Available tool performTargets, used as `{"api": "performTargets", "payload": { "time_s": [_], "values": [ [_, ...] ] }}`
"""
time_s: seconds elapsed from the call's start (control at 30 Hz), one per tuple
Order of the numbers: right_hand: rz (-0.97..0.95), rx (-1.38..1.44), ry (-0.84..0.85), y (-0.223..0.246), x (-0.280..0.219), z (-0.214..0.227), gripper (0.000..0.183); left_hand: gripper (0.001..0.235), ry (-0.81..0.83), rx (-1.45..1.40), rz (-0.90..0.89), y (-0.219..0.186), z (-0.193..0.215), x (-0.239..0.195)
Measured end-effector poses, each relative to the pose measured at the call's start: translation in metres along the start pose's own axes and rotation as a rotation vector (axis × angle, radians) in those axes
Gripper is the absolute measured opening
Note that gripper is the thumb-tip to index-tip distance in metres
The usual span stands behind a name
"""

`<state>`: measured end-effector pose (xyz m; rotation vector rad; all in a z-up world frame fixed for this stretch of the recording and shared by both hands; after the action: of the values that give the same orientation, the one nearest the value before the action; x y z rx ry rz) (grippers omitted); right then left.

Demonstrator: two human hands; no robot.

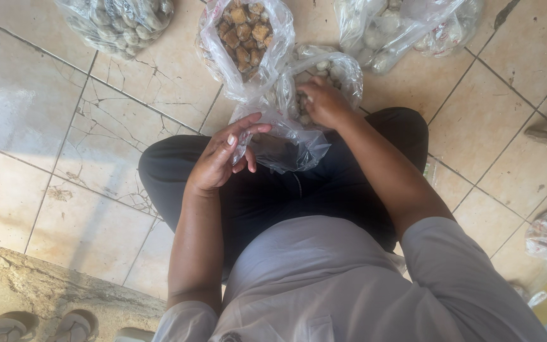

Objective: The person sits on a tiled floor and sorts small round food items from larger plastic bags into smaller clear bags. They open bags, transfer the contents by hand, and place the filled bags on the floor.

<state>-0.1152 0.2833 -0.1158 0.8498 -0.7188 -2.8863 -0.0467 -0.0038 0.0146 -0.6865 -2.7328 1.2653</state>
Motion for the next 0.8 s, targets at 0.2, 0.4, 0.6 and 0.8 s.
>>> {"api": "performTargets", "payload": {
  "time_s": [0.2, 0.4, 0.6, 0.8],
  "values": [
    [0.041, -0.144, 0.026, 0.027, 0.027, -0.008, 0.039, 0.094, -0.004, 0.005, 0.016, 0.000, 0.003, 0.001],
    [-0.078, -0.245, -0.003, 0.018, 0.045, -0.011, 0.038, 0.094, 0.004, 0.009, 0.028, 0.001, 0.002, 0.006],
    [-0.040, -0.217, -0.121, 0.011, 0.039, -0.011, 0.034, 0.094, -0.002, 0.019, 0.035, 0.002, 0.003, 0.008],
    [0.022, 0.080, -0.119, -0.007, 0.034, 0.003, 0.030, 0.093, -0.017, 0.040, 0.011, 0.002, 0.005, 0.009]
  ]
}}
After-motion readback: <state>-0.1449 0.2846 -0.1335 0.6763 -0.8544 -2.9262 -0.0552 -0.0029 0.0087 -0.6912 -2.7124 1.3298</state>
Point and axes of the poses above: each hand's wrist, its own x-axis towards the middle knuckle, its own z-axis out of the back of the hand, y = z × x, the point moved 4 cm from there along x, towards the middle knuckle, and after that the axes turned 13 degrees about -z, right-handed, at the moved point
